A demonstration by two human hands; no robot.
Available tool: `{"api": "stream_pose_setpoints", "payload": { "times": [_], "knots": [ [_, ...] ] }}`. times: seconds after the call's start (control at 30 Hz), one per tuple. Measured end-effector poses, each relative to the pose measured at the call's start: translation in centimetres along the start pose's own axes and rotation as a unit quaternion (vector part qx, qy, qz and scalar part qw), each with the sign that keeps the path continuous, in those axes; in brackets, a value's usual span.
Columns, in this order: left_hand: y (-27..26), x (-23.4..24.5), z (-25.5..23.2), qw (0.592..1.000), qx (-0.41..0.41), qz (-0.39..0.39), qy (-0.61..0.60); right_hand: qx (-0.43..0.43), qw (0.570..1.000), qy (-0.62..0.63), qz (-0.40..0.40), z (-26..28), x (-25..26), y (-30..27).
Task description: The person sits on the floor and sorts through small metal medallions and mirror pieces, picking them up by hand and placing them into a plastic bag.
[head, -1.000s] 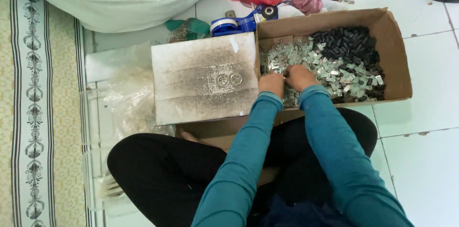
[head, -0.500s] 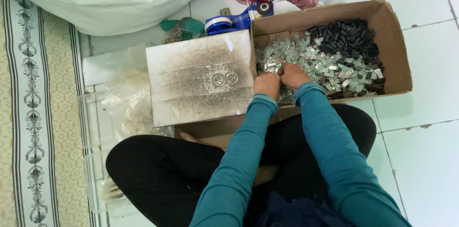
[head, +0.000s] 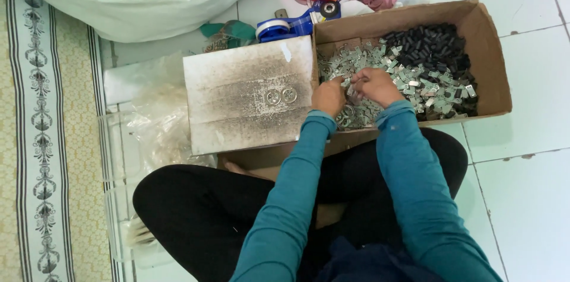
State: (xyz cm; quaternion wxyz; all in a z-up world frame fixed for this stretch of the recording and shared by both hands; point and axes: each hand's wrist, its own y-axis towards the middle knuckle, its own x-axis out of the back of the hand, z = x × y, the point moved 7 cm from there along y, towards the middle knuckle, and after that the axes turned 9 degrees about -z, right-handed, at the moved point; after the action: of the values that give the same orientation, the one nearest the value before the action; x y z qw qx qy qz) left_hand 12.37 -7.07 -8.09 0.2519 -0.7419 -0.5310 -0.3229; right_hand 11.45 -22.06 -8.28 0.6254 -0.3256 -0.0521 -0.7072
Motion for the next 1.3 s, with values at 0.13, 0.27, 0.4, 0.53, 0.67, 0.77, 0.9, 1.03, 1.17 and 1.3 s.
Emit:
{"api": "stream_pose_setpoints", "payload": {
  "times": [0.13,0.27,0.4,0.53,0.67,0.77,0.9,1.03,1.17,1.3],
  "knots": [
    [1.7,-2.8,3.8,0.997,0.037,-0.021,-0.062,0.027,0.998,0.050,0.002,2.5,1.3,-2.2],
    [0.3,-0.1,2.5,0.976,0.063,0.012,-0.210,0.050,0.994,0.087,0.044,3.6,1.4,-3.5],
    [0.2,-0.6,3.3,0.967,0.074,0.005,-0.242,0.060,0.997,0.027,0.043,5.4,1.6,-5.4],
    [-0.5,-0.4,2.8,0.969,0.071,0.000,-0.235,0.067,0.997,0.022,0.044,4.5,1.5,-4.7],
    [-0.9,-0.1,2.6,0.963,0.069,-0.020,-0.259,0.079,0.994,0.058,0.043,4.4,1.2,-4.6],
    [-1.7,1.0,1.7,0.965,0.062,-0.039,-0.252,0.093,0.992,0.079,0.032,5.2,1.4,-4.9],
    [-4.1,4.0,0.2,0.950,0.097,-0.074,-0.288,0.143,0.985,0.096,0.011,6.4,1.0,-5.0],
    [-6.4,6.1,2.3,0.933,0.111,-0.137,-0.312,0.164,0.981,0.099,0.012,10.3,-0.5,-7.6],
    [-9.7,9.5,5.1,0.920,0.174,-0.180,-0.302,0.215,0.973,0.080,0.008,12.7,-3.9,-9.4],
    [-12.0,14.2,5.8,0.922,0.190,-0.220,-0.257,0.296,0.954,0.036,-0.025,13.1,-8.1,-9.0]
  ]
}}
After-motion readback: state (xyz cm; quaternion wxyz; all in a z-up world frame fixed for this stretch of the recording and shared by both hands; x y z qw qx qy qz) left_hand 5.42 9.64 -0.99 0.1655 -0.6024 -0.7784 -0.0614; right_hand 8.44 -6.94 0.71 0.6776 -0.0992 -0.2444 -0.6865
